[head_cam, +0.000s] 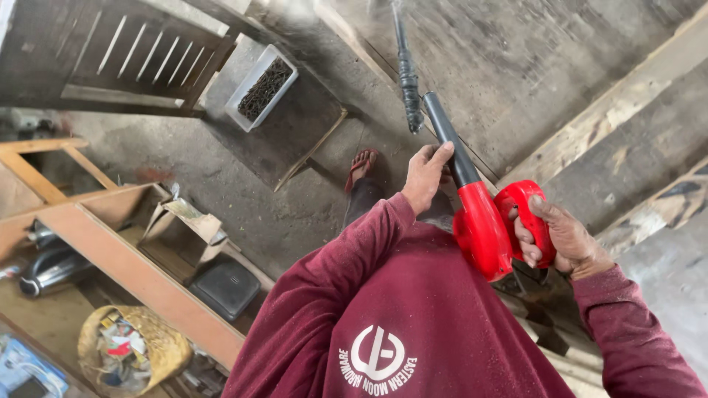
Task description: The person uses a red handheld leaf blower to remove sawdust and debris from a wooden workbench and various pieces of lumber. They move several wooden planks and blocks to access and clean the surfaces underneath, then stack the cleaned wood back on the bench.
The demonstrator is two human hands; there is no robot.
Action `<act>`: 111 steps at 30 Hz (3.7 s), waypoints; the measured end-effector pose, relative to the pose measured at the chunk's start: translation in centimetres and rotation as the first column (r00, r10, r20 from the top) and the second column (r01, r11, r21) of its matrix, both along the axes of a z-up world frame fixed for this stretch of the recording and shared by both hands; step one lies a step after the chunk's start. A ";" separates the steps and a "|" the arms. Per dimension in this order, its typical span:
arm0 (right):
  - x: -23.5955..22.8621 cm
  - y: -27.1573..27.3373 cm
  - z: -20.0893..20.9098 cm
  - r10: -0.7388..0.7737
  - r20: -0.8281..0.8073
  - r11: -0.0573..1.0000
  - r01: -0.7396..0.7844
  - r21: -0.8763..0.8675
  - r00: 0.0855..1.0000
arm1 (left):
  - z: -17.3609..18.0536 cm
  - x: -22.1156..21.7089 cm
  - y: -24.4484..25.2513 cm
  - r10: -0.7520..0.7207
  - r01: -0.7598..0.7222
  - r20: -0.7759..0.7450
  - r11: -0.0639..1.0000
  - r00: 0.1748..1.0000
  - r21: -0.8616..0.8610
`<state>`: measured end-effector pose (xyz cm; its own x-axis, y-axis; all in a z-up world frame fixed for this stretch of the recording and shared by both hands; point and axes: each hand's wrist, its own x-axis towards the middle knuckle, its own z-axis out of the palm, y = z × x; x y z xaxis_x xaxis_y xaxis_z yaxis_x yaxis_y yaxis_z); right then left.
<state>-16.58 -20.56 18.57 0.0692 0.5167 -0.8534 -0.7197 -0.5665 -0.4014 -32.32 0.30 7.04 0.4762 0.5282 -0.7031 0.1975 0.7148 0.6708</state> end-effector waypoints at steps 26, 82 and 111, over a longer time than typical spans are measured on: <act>-2.3 14.7 0.0 -0.113 0.034 0.992 0.115 -0.060 0.993 | 2.0 -6.2 27.7 -0.239 0.313 -0.288 0.917 0.928 0.248; -32.7 42.4 -15.8 0.311 -0.377 0.935 -0.352 -0.042 0.872 | -31.3 -48.2 33.2 0.324 0.458 -0.704 0.577 0.632 0.676; -24.0 39.4 -4.1 -0.308 -0.009 0.951 0.308 0.023 0.951 | -20.1 -28.7 38.8 0.395 -0.084 -0.486 0.835 0.779 0.544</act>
<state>-40.62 18.88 14.51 0.2239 0.4909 -0.8420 -0.8597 -0.3074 -0.4078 -61.04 39.14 -13.10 -0.1099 0.8986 -0.4248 0.5103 0.4178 0.7517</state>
